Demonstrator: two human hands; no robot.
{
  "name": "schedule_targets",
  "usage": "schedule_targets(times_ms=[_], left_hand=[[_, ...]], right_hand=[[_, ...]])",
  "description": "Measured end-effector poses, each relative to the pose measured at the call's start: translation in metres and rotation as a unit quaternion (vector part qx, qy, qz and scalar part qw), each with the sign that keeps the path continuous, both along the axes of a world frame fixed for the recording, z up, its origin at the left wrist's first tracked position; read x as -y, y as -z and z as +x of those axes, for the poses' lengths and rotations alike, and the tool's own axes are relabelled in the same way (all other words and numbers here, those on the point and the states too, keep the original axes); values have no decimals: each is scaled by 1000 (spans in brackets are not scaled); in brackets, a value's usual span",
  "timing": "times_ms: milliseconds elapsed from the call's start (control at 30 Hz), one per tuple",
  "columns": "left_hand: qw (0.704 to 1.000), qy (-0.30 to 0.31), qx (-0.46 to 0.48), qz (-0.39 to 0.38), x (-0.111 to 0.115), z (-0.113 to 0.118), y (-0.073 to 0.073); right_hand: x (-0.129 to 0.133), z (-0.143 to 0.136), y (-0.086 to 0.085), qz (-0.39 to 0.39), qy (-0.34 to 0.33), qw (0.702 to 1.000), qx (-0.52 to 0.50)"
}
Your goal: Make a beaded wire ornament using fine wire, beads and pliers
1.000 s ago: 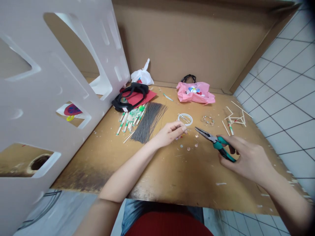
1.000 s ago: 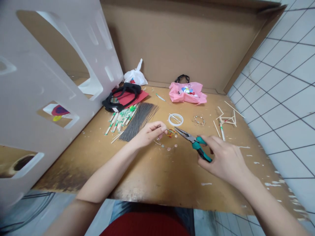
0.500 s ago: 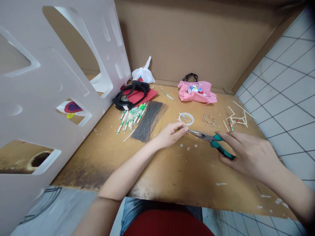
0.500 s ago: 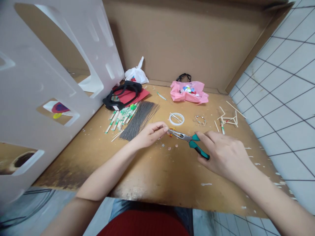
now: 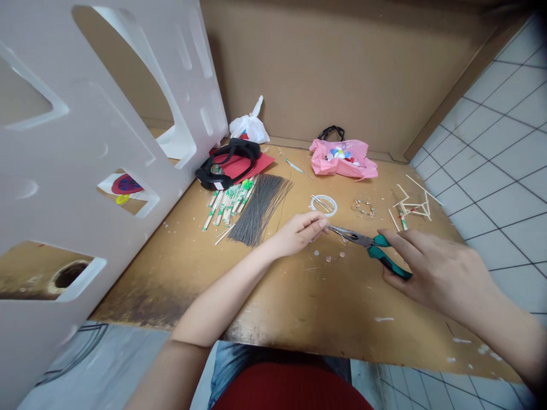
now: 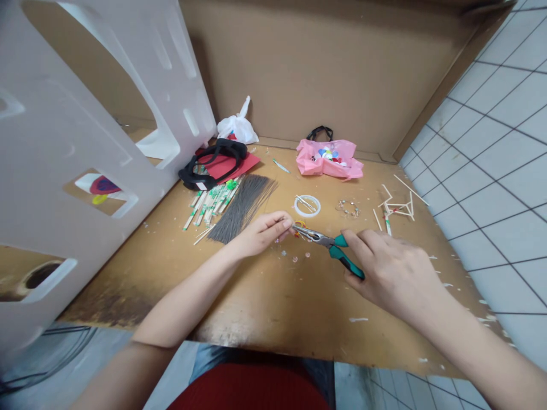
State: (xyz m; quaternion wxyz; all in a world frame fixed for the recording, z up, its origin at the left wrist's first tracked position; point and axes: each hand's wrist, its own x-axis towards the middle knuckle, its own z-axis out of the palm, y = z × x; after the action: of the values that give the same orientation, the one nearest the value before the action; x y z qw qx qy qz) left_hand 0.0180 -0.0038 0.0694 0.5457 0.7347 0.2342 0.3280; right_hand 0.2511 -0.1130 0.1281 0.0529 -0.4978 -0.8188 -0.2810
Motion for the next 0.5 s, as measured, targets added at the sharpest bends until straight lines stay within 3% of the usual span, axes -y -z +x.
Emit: schedule_targets(times_ms=[400,500], left_hand=[[991,-41,-64,106,1,3,3],[991,-50,-71,100,-2,3,5]], right_hand=[[-3,3,4,-93,52,994,-39],[-6,7,2,-120,62,987,-87]])
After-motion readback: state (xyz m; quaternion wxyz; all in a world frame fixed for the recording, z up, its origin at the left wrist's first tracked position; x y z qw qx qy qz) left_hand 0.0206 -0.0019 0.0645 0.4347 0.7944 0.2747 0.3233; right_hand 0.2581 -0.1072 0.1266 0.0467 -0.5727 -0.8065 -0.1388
